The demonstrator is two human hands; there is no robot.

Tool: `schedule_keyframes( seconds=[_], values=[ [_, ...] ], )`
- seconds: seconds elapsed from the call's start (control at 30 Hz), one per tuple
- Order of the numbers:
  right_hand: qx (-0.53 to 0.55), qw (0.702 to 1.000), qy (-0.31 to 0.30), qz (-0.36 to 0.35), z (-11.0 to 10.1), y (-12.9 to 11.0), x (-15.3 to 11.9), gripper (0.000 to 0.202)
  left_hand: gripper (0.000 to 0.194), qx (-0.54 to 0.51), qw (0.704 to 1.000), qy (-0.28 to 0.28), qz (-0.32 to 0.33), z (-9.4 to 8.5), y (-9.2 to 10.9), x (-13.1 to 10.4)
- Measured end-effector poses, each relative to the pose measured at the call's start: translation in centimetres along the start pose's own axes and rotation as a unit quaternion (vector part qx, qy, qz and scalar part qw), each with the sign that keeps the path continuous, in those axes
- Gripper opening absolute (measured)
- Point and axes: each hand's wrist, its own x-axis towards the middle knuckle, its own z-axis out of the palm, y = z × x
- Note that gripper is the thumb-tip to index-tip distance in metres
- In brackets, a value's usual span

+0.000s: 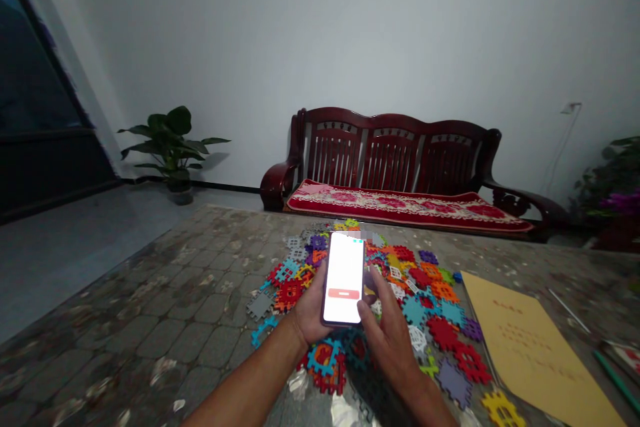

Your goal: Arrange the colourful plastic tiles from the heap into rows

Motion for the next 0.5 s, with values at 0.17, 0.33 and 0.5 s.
schedule_keyframes(
  seconds=[0.17,0.33,0.5],
  values=[
    [0.03,0.998,0.026,0.049,0.5,-1.1,1.1,0.071,0.075,-0.014,1.0,0.005,0.004,0.1,-0.1,0.3],
    [0.005,0.997,0.028,0.066,1.5,-2.2,2.4,0.079,0.066,-0.019,0.999,0.026,0.028,0.7,-0.2,0.5],
    [-0.064,0.996,0.043,0.046,2.7,-3.6,2.8,0.087,0.063,-0.001,0.993,0.108,0.04,-1.8,-0.9,0.6]
  ],
)
